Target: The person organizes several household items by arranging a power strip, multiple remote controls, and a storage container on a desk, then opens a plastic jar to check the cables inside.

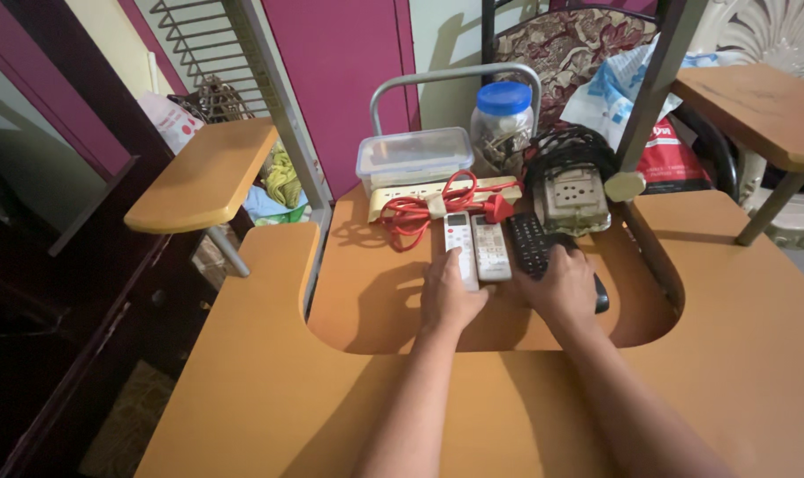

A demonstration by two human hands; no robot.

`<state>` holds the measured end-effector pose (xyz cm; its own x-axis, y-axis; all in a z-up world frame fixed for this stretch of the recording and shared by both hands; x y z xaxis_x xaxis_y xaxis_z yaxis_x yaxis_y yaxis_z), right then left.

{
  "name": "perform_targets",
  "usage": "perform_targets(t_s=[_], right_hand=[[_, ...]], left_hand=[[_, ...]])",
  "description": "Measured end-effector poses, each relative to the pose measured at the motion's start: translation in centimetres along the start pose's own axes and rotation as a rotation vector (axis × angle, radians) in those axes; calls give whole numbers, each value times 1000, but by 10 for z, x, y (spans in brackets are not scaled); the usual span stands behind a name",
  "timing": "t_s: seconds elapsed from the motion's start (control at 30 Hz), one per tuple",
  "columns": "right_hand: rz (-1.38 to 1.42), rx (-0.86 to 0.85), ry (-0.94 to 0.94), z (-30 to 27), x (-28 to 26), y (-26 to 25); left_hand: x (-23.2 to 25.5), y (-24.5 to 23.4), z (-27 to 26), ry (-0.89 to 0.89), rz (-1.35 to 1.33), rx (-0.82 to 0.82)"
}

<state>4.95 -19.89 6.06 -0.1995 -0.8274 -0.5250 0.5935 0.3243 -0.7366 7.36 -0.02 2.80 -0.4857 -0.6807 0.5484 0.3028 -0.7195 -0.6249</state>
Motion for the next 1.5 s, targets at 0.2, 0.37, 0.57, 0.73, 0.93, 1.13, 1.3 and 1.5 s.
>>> perform_targets(t_s=[0.2,0.37,0.57,0.73,0.93,1.13,1.3,1.5], right_hand=[[-115,-232,202,-1,18,19],[8,-186,157,0,14,15],[35,-208,117,4,13,27],[47,-113,-40,6,10,22],[-265,-69,268,27,46,-17],[-245,-280,394,30,67,0],[-120,-267,280,32,55,5],[5,-239,228,28,46,4]], left_hand=[[8,12,6,125,-98,-20],[26,24,1,370,20,-114],[17,34,-2,358,-20,-157],[14,34,-3,388,-52,-112],[15,32,-3,386,-24,-115],[22,25,0,336,-43,-157],[21,24,0,341,-4,-165],[18,25,0,328,-3,-150]])
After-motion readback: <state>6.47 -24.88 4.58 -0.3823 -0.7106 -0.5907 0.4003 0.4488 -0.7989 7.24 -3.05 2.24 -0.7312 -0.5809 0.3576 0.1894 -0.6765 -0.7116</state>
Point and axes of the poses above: each hand's wrist, its own z-axis towards the middle knuckle, its own y-axis out of the palm, x = y × z, the point moved 8 cm from there along z, towards the middle knuckle, and after that the axes turned 15 degrees about y, right-handed, at the moved point
